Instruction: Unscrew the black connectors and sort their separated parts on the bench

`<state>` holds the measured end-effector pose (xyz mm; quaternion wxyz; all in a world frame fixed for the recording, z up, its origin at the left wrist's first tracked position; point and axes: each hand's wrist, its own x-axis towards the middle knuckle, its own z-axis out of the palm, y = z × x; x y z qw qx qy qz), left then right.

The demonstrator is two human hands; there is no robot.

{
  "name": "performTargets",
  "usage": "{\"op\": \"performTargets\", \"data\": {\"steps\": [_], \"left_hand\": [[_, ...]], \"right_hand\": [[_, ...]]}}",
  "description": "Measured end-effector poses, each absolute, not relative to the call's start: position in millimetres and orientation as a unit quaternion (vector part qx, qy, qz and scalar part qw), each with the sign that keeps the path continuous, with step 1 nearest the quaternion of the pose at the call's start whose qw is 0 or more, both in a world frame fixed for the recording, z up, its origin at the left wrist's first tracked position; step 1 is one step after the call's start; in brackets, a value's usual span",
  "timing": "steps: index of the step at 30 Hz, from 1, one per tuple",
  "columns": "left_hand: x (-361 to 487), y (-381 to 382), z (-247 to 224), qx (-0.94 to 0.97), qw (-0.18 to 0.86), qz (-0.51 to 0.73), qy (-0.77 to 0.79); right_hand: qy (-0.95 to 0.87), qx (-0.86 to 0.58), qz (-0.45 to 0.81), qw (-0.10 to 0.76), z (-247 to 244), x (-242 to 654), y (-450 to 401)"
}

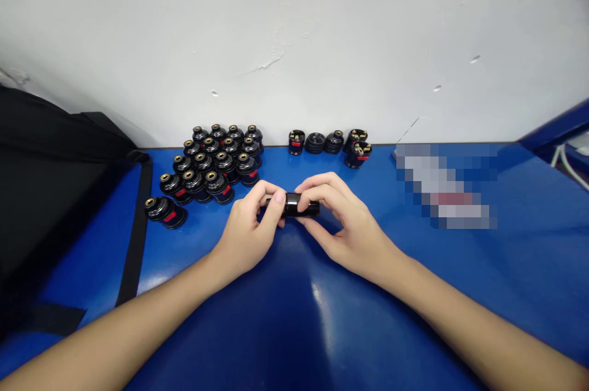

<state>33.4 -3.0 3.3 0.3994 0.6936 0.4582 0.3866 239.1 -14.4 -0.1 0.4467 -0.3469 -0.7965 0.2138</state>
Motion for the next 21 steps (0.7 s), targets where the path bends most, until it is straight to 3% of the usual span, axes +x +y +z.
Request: {"op": "performTargets", "data": {"steps": [15, 21], "left_hand": [[33, -1, -5, 0.672, 0.401, 0.445, 0.436], [34, 1, -7, 0.679, 0.376, 0.443, 0.449]], "right_hand": [[-0.719, -0.438, 0.205, 0.499, -4, 242, -10], [-0.756, -0.482, 0.172, 0.407, -8, 253, -4]]}}
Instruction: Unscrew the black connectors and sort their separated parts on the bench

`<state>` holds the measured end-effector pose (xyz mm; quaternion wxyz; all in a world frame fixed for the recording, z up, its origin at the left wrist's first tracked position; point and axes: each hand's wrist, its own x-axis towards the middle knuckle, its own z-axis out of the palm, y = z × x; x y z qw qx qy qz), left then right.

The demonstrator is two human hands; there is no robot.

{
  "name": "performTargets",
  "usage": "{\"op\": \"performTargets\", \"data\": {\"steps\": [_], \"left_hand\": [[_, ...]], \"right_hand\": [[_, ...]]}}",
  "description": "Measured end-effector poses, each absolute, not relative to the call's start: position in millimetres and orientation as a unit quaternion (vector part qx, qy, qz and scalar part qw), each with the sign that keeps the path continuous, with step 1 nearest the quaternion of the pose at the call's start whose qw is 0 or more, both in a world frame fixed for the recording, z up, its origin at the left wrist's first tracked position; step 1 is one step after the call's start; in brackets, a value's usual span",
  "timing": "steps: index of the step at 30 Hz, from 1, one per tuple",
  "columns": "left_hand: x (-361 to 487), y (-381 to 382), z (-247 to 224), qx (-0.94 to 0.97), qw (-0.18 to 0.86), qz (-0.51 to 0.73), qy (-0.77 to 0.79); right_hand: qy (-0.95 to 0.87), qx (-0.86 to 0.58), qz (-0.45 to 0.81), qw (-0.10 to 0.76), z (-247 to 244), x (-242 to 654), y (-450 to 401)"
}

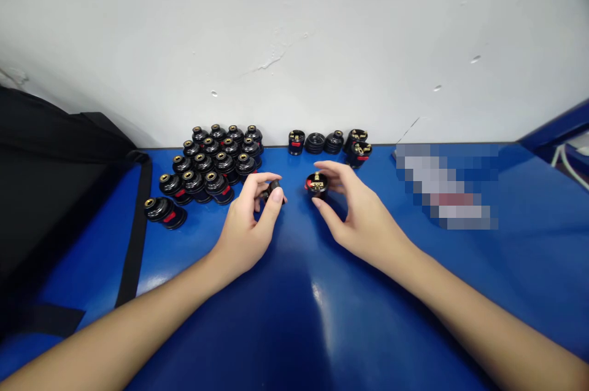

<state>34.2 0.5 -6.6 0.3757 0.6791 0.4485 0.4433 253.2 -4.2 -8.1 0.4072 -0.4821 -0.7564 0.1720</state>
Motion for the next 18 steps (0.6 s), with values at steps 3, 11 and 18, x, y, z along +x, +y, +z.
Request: {"op": "performTargets", "data": {"steps": [3, 11, 18], "left_hand": [[34, 1, -7, 0.682, 0.374, 0.437, 0.452], [34, 0, -6, 0.681, 0.378, 0.432, 0.455], [34, 0, -7, 0.685, 0.377, 0.423, 0.458]], "right_hand": [[-0.78, -0.487, 0.128, 0.372, -7, 255, -4], [-0.775, -0.51, 0.064, 0.367, 3, 259, -1], [-0.787, -0.526, 0.0, 0.321, 12, 279, 2]]}}
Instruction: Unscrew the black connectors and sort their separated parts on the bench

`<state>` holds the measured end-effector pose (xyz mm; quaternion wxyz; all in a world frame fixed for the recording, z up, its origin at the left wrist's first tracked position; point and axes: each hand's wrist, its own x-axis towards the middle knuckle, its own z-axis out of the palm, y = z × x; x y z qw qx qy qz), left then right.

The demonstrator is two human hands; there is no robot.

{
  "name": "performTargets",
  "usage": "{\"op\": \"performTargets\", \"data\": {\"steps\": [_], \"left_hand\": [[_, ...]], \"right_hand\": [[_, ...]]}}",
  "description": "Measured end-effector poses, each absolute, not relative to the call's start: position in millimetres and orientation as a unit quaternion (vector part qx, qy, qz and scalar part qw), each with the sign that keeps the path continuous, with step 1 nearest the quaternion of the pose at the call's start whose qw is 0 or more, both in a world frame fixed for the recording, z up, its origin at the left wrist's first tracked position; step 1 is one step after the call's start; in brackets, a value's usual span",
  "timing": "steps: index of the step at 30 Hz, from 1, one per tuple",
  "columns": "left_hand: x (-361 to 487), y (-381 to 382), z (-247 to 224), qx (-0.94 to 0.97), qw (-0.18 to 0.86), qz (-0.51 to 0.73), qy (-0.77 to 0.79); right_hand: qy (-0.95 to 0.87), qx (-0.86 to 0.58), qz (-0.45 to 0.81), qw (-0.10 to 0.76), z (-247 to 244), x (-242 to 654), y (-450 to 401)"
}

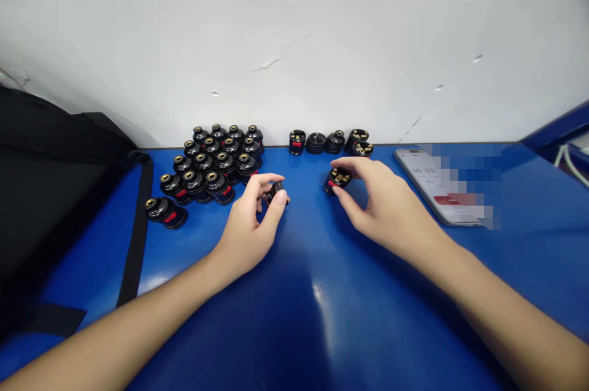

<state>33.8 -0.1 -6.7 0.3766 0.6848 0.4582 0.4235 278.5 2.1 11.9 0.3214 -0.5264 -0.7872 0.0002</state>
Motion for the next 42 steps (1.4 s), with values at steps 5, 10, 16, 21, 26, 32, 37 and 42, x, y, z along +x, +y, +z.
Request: {"op": "performTargets", "data": {"steps": [5, 10, 16, 21, 26, 32, 37, 42], "left_hand": [[36, 0, -7, 0.695, 0.347, 0.43, 0.46], [36, 0, -6, 0.723, 0.3, 0.421, 0.459], [34, 2, -10, 0.735, 0.305, 0.43, 0.426], [34, 4, -13, 0.74, 0.322, 0.445, 0.389], [32, 4, -11, 0.761, 0.279, 0.44, 0.386], [34, 4, -12, 0.755, 0.289, 0.437, 0.395], [34, 3, -13, 0.769, 0.288, 0.43, 0.375], [33, 2, -13, 0.781, 0.278, 0.419, 0.371]], "right_hand": [[-0.796, -0.533, -0.045, 0.283, 17, 290, 3], [-0.804, -0.517, -0.088, 0.28, 14, 301, 8], [-0.798, -0.522, -0.101, 0.283, 10, 306, 12], [-0.793, -0.53, -0.109, 0.281, 8, 310, 14], [-0.785, -0.524, -0.096, 0.315, 20, 300, 8], [-0.849, -0.381, 0.016, 0.367, 31, 272, -10], [-0.876, -0.315, 0.064, 0.36, 19, 263, -14], [-0.883, -0.306, 0.077, 0.347, 16, 262, -13]]}}
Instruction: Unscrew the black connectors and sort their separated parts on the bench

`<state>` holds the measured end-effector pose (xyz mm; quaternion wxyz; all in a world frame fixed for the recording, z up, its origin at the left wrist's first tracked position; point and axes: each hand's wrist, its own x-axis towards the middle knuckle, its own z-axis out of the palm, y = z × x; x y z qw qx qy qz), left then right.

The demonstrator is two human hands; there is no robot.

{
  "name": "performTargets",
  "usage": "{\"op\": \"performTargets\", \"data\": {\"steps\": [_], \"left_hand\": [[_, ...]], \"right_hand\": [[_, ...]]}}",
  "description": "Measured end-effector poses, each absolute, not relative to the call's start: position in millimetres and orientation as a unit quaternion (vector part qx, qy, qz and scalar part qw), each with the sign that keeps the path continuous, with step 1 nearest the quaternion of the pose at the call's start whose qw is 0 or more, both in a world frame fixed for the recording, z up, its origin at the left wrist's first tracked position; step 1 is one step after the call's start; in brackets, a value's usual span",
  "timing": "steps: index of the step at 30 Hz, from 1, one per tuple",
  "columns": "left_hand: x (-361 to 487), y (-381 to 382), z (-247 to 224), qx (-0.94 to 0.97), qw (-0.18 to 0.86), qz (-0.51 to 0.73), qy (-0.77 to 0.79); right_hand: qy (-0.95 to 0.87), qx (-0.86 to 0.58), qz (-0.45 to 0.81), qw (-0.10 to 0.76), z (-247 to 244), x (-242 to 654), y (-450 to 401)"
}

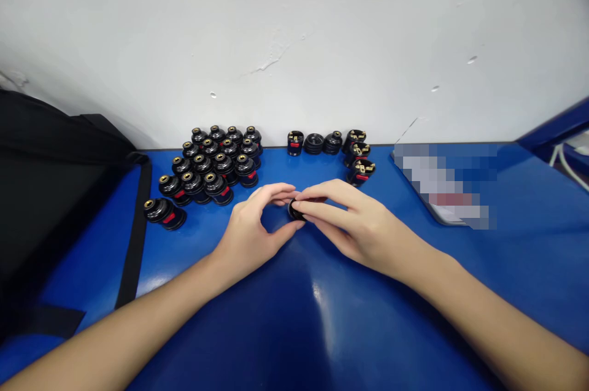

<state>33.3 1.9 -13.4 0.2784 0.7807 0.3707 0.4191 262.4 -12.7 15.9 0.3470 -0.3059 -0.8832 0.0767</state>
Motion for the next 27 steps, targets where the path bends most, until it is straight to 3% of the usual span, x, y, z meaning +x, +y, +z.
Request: {"op": "performTargets", "data": {"steps": [4, 10, 15, 21, 27], "left_hand": [[32, 1, -12, 0.804, 0.23, 0.408, 0.367], [22, 3, 3, 0.88, 0.036, 0.337, 0.334], [16, 7, 8, 0.868, -0.084, 0.294, 0.392], [17, 7, 5, 0.871, -0.089, 0.255, 0.41], [16, 11, 3, 0.874, -0.103, 0.258, 0.4]], "right_hand": [[-0.883, -0.317, 0.076, 0.337, 17, 263, -11], [-0.869, -0.351, 0.057, 0.344, 26, 265, -1], [-0.846, -0.416, -0.003, 0.333, 49, 274, 24], [-0.826, -0.49, -0.101, 0.261, 64, 302, 79], [-0.836, -0.502, -0.109, 0.19, 54, 315, 114]]}}
